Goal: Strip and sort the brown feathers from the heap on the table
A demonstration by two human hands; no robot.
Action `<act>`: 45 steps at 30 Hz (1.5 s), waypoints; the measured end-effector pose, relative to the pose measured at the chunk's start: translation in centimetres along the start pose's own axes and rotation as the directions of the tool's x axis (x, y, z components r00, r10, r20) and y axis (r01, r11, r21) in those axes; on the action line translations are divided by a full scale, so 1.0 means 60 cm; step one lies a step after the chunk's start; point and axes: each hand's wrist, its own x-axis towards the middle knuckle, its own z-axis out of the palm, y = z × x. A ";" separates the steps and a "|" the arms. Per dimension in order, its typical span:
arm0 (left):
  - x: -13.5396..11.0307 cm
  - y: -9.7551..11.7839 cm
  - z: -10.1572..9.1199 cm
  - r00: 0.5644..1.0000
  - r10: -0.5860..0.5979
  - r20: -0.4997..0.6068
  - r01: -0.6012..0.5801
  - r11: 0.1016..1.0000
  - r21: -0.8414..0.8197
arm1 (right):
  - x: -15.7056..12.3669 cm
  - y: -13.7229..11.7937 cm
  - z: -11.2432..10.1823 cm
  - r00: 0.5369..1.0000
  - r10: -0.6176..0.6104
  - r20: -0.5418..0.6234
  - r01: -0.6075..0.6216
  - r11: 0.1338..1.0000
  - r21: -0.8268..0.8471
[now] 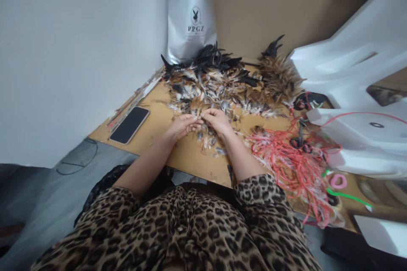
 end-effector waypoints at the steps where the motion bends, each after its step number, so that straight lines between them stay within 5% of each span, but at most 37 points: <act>1: 0.000 -0.001 0.001 1.000 0.000 -0.003 0.000 1.000 0.014 | 0.000 0.001 0.001 0.999 -0.020 -0.025 0.019 0.999 -0.042; 16: 0.000 0.001 0.004 0.997 0.058 -0.045 -0.055 0.995 0.080 | 0.006 0.006 -0.010 0.992 -0.113 -0.049 0.098 0.965 -0.244; 23: 0.004 0.003 0.000 0.988 0.088 -0.124 -0.084 0.996 0.031 | 0.023 0.021 -0.057 0.992 -0.125 -0.035 0.073 0.758 -0.649; 31: 0.005 0.002 -0.002 0.989 0.084 -0.125 -0.083 0.996 0.010 | 0.017 0.032 -0.033 0.988 -0.144 -0.058 0.022 0.502 -0.865; 33: 0.006 0.002 -0.002 0.988 0.089 -0.124 -0.090 0.996 0.000 | 0.016 0.031 -0.026 0.990 -0.142 -0.022 0.057 0.531 -0.846; 37: 0.007 0.002 -0.004 0.986 0.081 -0.147 -0.081 0.997 0.003 | 0.015 0.023 -0.025 0.987 -0.158 0.013 0.130 0.757 -0.641; 41: 0.008 0.002 -0.005 0.985 0.076 -0.156 -0.079 0.997 -0.015 | 0.014 0.010 -0.029 0.994 -0.058 -0.094 0.023 0.942 -0.334; 45: 0.006 0.002 -0.004 0.989 0.065 -0.134 -0.069 0.997 -0.030 | 0.013 0.007 -0.025 0.991 0.076 -0.110 -0.089 0.989 -0.120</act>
